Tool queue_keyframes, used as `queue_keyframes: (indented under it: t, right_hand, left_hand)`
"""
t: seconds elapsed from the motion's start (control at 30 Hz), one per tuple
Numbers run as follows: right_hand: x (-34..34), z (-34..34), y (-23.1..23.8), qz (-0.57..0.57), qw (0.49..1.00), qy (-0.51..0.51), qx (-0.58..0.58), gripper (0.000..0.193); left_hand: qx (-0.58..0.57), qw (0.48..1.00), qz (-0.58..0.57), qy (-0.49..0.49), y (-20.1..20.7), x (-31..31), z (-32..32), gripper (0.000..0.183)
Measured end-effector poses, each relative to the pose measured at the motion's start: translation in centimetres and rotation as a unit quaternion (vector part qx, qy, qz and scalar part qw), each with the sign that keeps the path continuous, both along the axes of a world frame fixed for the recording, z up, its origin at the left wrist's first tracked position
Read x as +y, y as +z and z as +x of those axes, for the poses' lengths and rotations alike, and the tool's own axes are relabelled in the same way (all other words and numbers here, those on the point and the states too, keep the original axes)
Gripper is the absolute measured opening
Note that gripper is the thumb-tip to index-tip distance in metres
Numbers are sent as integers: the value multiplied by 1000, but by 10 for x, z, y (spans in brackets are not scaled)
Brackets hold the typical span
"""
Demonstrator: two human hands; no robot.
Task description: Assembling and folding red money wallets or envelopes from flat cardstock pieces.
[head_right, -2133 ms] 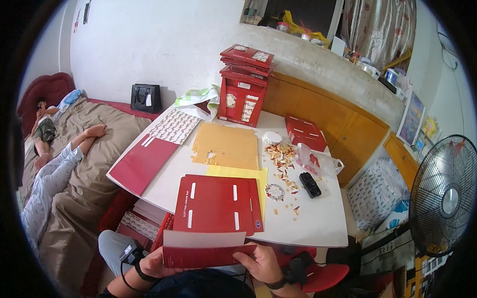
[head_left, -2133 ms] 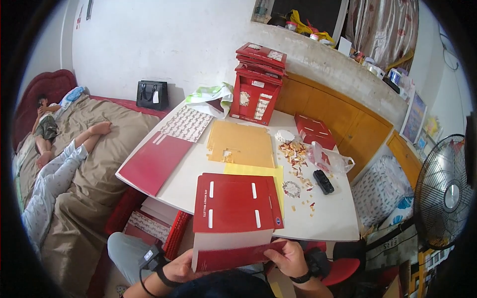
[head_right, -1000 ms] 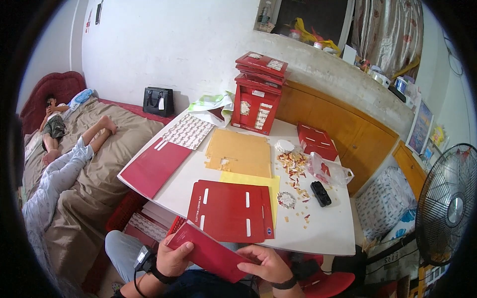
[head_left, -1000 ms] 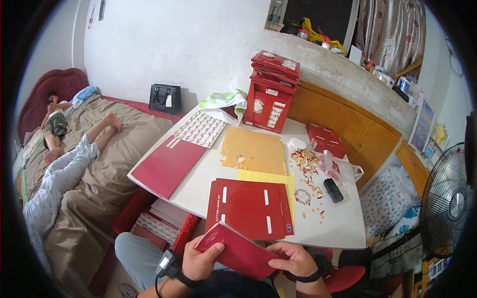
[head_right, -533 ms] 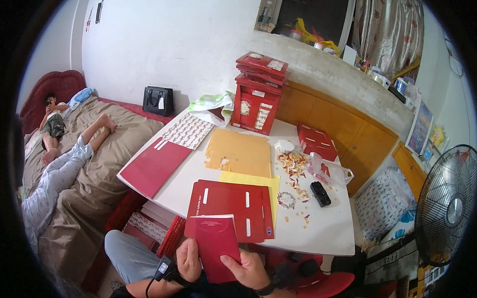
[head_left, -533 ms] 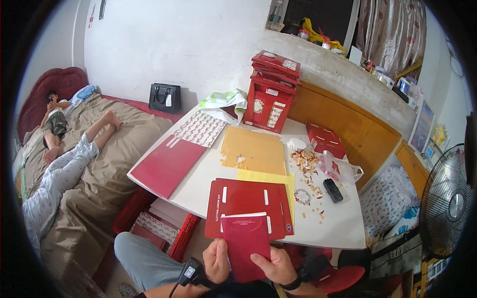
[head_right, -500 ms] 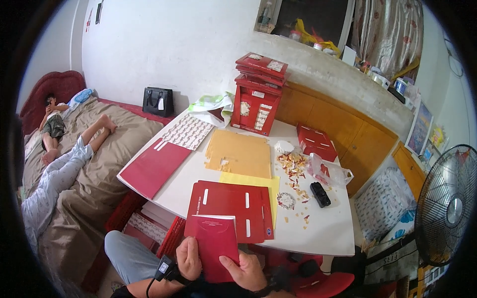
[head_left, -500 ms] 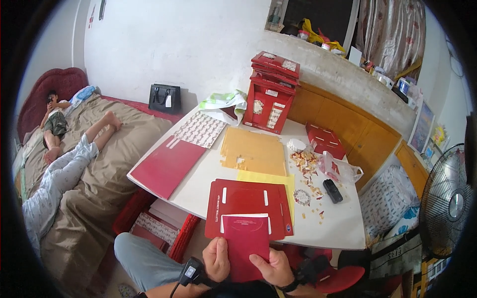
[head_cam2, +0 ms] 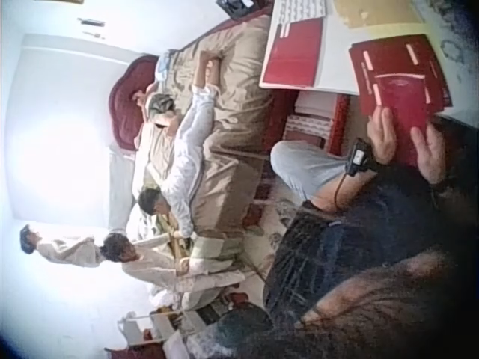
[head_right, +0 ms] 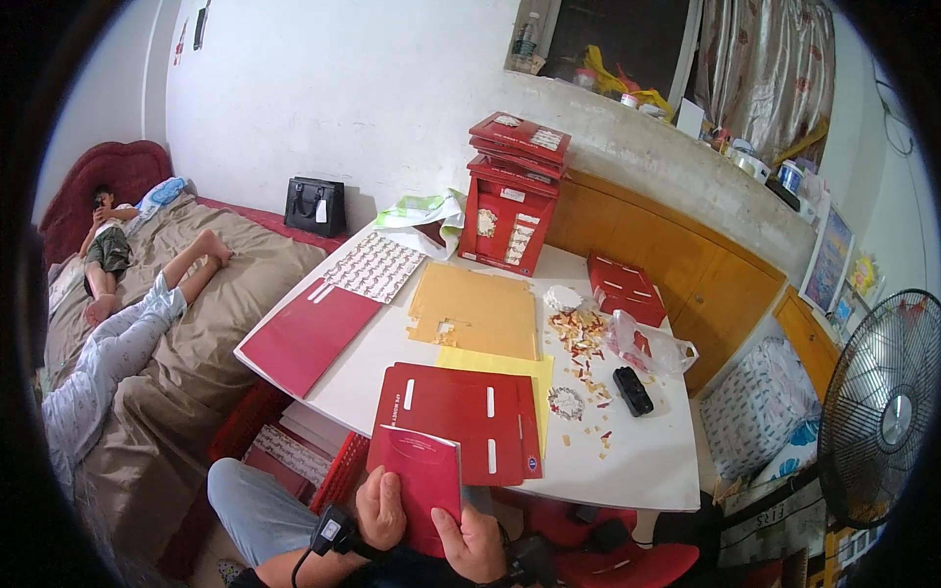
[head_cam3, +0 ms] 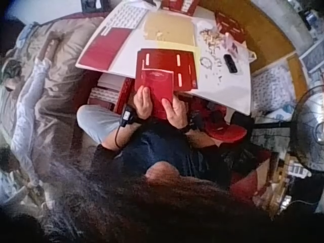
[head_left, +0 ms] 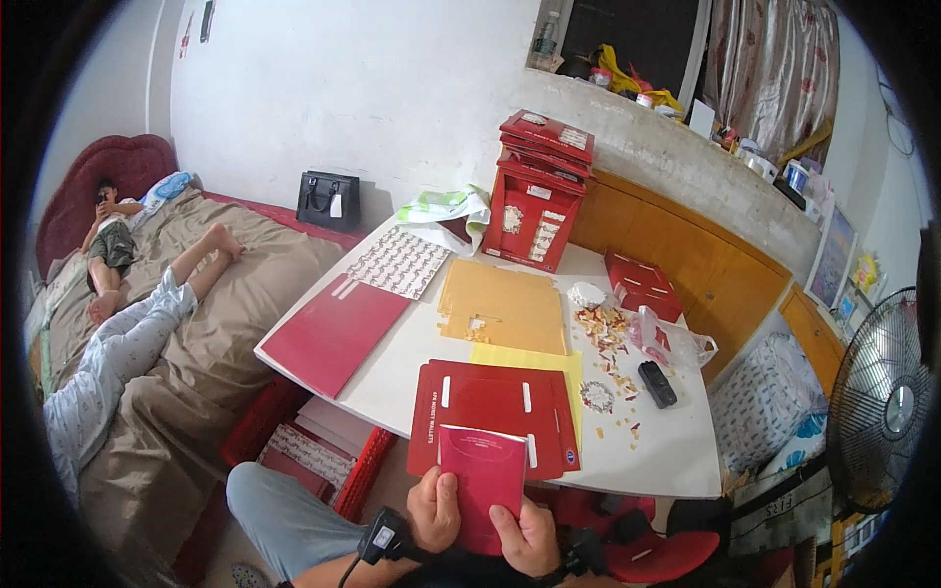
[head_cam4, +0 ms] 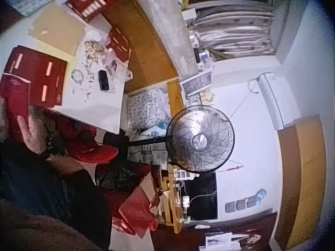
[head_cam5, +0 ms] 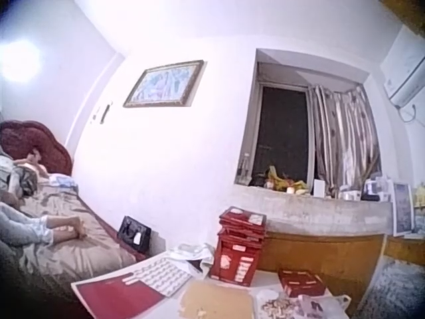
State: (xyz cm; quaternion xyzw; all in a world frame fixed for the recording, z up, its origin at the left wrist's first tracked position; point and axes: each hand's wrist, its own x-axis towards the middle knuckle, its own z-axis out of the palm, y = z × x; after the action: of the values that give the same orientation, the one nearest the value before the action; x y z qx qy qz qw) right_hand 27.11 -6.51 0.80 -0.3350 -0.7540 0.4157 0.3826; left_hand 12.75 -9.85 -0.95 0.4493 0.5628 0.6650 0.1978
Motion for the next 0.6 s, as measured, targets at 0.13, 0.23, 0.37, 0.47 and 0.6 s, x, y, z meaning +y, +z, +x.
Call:
queue_keyframes:
  t: [0.13, 0.23, 0.37, 0.47, 0.6]
  right_hand:
    - [-2, 5, -4, 67, 993, -30, -91, 43]
    - [-8, 5, -8, 75, 984, -4, -164, 37]
    - [-9, 2, -14, 78, 995, 28, -54, 36]
    - [-13, 3, -3, 68, 992, 41, -95, 33]
    - [-6, -1, -19, 113, 989, -67, -70, 27]
  left_hand:
    - [87, 994, 25, 66, 13, 2, -14, 29]
    - [-12, 1000, -4, 12, 35, 9, -25, 31]
    - [12, 999, -6, 31, 33, 11, -24, 31]
    - [-38, 998, 48, 22, 33, 8, -23, 28]
    - [-182, 980, 58, -57, -4, 3, -23, 21]
